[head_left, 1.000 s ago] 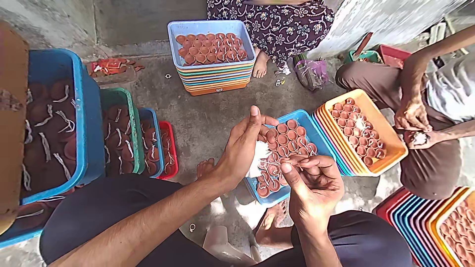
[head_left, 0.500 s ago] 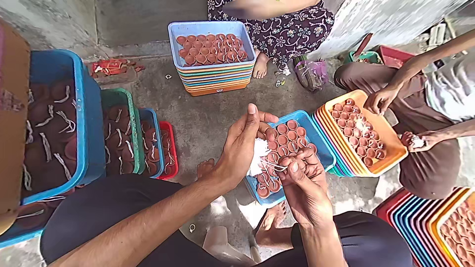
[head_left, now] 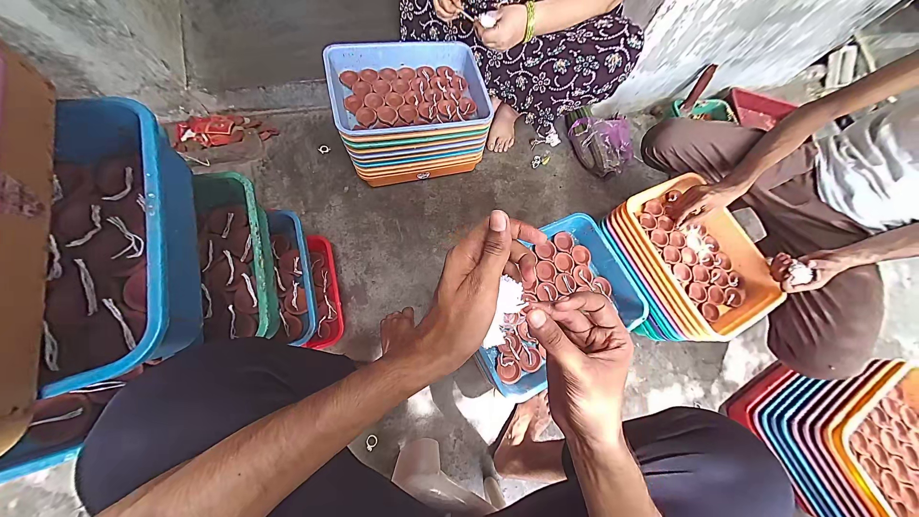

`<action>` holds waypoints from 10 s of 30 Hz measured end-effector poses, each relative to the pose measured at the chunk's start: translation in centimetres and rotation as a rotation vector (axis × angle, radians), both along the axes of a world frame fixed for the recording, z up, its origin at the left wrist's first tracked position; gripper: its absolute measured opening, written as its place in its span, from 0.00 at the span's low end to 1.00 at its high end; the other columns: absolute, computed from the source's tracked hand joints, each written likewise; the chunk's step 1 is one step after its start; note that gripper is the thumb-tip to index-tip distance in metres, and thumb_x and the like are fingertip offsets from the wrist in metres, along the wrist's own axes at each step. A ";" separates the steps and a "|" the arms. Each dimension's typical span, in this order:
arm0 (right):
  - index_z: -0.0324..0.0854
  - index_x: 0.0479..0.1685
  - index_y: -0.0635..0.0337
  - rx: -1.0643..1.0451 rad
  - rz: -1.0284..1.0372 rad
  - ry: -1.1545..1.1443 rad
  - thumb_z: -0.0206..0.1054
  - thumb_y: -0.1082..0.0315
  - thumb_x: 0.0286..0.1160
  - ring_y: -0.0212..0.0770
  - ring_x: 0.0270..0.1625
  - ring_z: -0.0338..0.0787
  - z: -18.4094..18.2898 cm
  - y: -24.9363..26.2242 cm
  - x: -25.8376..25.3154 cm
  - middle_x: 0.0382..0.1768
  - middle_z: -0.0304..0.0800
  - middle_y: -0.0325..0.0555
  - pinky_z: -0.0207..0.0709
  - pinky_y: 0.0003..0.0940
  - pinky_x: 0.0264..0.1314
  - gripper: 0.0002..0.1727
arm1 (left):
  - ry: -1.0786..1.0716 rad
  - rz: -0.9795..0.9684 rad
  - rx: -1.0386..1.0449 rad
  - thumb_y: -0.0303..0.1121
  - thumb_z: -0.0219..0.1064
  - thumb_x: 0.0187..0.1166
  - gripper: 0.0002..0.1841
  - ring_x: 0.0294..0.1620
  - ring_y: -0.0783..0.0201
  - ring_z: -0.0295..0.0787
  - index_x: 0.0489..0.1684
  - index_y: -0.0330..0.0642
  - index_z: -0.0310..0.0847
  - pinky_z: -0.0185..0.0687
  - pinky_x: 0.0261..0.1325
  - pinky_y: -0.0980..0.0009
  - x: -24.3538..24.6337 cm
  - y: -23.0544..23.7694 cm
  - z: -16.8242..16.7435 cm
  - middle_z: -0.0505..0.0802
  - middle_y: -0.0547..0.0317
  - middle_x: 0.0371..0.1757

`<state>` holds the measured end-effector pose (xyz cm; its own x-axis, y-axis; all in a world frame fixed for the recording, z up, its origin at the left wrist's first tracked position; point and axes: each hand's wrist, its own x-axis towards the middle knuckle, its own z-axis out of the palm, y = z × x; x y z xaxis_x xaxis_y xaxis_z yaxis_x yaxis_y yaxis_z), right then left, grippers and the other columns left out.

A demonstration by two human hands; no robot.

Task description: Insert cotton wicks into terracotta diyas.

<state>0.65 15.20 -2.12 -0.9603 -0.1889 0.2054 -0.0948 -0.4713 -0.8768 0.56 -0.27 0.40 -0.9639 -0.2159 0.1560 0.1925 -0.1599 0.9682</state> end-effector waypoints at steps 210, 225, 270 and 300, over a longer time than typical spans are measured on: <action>0.94 0.41 0.54 1.389 0.319 0.126 0.72 0.65 0.77 0.31 0.42 0.93 -10.7 5.3 -7.4 0.37 0.96 0.37 0.86 0.37 0.52 0.06 | -0.340 -0.244 -0.079 0.59 0.33 0.94 0.39 0.25 0.71 0.86 0.44 0.41 0.90 0.72 0.17 0.77 -1.1 -2.1 0.9 0.94 0.58 0.36; 0.92 0.56 0.52 1.745 0.672 0.111 0.67 0.59 0.76 0.53 0.62 0.90 -17.4 3.6 -6.1 0.55 0.93 0.52 0.80 0.60 0.68 0.16 | -0.359 -0.263 -0.056 0.60 0.31 0.94 0.40 0.23 0.67 0.85 0.44 0.39 0.89 0.76 0.19 0.75 -1.2 -1.7 0.3 0.93 0.56 0.35; 0.92 0.39 0.71 0.181 -0.157 0.076 0.81 0.80 0.62 0.37 0.35 0.92 -0.1 1.9 -2.0 0.34 0.94 0.51 0.92 0.32 0.45 0.08 | -0.197 -0.484 0.224 0.31 0.52 0.90 0.20 0.64 0.56 0.88 0.77 0.37 0.76 0.83 0.71 0.61 0.3 -0.1 -0.7 0.88 0.43 0.66; 0.92 0.38 0.64 0.415 -0.119 0.423 0.79 0.76 0.66 0.38 0.40 0.90 1.0 4.5 -3.2 0.37 0.91 0.45 0.88 0.31 0.45 0.05 | 0.006 -0.334 -0.076 0.26 0.73 0.78 0.18 0.54 0.57 0.95 0.66 0.35 0.87 0.92 0.62 0.66 0.4 0.0 -0.5 0.95 0.49 0.55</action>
<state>-2.52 19.71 -1.15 -0.8307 -0.2314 0.5064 -0.5066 -0.0629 -0.8599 0.97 -0.32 -0.08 -0.9784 0.1235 0.1657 0.1477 -0.1428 0.9787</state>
